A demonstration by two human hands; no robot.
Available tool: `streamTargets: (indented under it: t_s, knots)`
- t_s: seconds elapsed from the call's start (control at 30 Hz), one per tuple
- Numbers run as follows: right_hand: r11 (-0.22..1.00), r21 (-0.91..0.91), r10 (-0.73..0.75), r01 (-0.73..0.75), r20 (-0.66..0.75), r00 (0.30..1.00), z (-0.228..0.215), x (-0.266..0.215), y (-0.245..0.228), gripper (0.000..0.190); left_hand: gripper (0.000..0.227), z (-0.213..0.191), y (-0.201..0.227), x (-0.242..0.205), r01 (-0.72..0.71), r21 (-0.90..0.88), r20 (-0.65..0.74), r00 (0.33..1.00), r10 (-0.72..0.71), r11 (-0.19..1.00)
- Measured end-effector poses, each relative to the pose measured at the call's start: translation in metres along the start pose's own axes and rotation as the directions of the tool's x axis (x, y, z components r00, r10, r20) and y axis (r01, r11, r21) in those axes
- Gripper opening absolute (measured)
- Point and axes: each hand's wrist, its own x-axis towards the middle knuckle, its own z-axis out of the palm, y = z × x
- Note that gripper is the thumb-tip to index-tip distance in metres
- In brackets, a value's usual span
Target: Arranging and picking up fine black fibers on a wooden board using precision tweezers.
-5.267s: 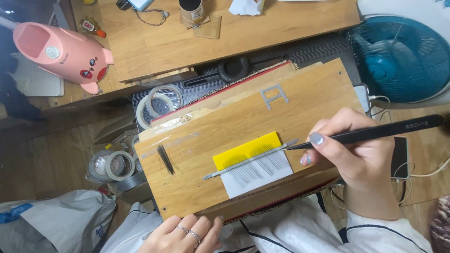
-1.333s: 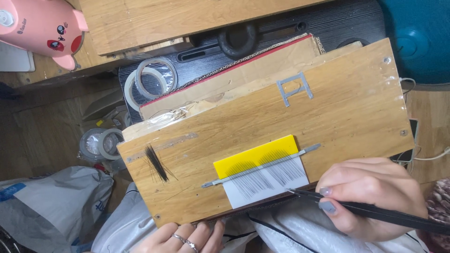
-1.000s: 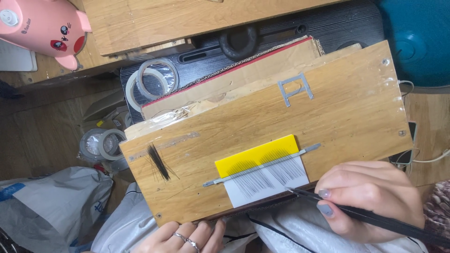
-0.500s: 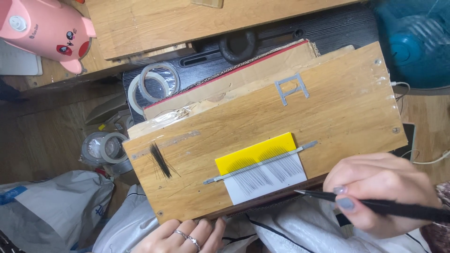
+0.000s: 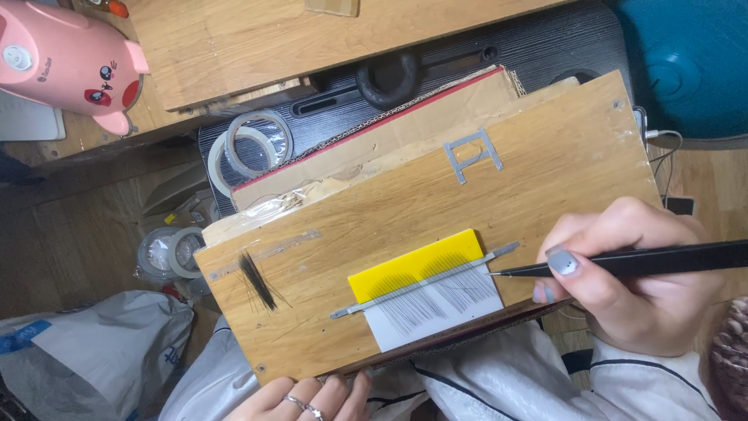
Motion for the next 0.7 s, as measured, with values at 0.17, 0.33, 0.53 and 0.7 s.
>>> streamTargets:
  t_s: [0.17, 0.33, 0.53, 0.7]
  knots:
    - [0.984, 0.173, -0.039, 0.046, -0.044, 0.998, -0.003, -0.011, 0.019, 0.008, 0.015, -0.002, 0.0, 0.0, 0.014, -0.038, 0.046, 0.999, -0.012, 0.999]
    - [0.998, 0.059, -0.024, 0.013, 0.195, 0.98, -0.023, -0.002, 0.011, 0.033, 0.013, -0.002, 0.001, 0.001, 0.02, 0.004, 0.033, 0.999, -0.02, 1.0]
    - [1.0, -0.024, 0.019, -0.013, 0.289, 0.957, -0.036, -0.007, 0.016, 0.052, 0.013, 0.0, 0.001, -0.001, 0.03, -0.039, 0.069, 0.997, -0.027, 0.999]
    - [0.974, -0.197, 0.003, 0.11, 0.496, 0.868, -0.047, -0.005, 0.036, 0.043, 0.012, 0.001, 0.002, -0.001, 0.037, -0.025, 0.048, 0.998, -0.036, 0.999]
